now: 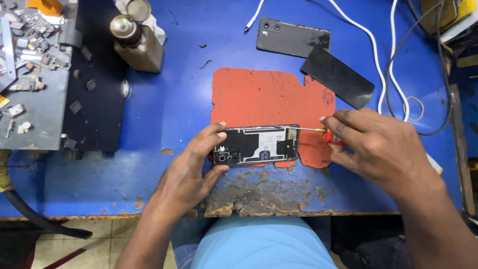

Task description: The person uses a screwdriver to remove screws from a disassembled smartphone, then uses a pencil to pry and lift internal components. The person handles the phone body, a detached screen, and small parts on a cluttered workbench.

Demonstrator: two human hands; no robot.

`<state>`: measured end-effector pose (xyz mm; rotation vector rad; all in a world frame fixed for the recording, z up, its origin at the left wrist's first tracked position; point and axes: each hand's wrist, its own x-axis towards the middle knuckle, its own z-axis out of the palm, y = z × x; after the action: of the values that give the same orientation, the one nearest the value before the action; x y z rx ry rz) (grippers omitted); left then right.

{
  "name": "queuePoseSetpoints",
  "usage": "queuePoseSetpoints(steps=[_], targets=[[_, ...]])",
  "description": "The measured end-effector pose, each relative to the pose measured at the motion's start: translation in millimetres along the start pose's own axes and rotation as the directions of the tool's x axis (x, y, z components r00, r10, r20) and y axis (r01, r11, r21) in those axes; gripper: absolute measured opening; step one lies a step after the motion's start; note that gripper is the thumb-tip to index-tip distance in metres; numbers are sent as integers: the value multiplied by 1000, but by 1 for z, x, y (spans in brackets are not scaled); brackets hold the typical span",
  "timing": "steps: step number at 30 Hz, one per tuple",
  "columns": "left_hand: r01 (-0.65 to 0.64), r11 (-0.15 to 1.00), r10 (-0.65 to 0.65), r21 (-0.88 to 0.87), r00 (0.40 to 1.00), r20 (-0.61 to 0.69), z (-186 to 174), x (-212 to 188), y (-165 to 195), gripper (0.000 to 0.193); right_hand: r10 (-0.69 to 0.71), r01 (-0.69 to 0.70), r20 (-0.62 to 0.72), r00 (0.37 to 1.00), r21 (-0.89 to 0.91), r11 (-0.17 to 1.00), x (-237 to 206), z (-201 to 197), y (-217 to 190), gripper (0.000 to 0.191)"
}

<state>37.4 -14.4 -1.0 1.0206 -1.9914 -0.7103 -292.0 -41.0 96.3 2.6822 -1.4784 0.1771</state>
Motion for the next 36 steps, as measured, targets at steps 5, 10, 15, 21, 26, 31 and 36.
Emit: queuePoseSetpoints(steps=[5,10,15,21,26,31,36], targets=[[12,1000,-12,-19,1000,9,-3,0,1,76,-20,20,-3,1000,7,1000,9,1,-10,47],[15,1000,-15,-10,1000,8,-3,0,2,77,-41,41,-13,999,15,999,14,3,-16,41],[26,1000,-26,-1,1000,16,-4,0,3,82,-50,51,-21,999,32,998,19,5,-23,40],[16,1000,-16,6,1000,17,-5,0,4,88,-80,82,-40,996,37,996,23,6,-29,43],[9,1000,-8,23,1000,-12,-4,-1,3,96,-103,104,-43,994,36,994,27,5,-34,45],[41,999,-42,31,999,6,-3,-2,2,96,-140,137,-37,989,-66,988,33,6,-40,41],[24,999,-23,46,1000,-11,-5,-2,2,96,-134,127,-60,989,-100,987,38,2,-39,45]])
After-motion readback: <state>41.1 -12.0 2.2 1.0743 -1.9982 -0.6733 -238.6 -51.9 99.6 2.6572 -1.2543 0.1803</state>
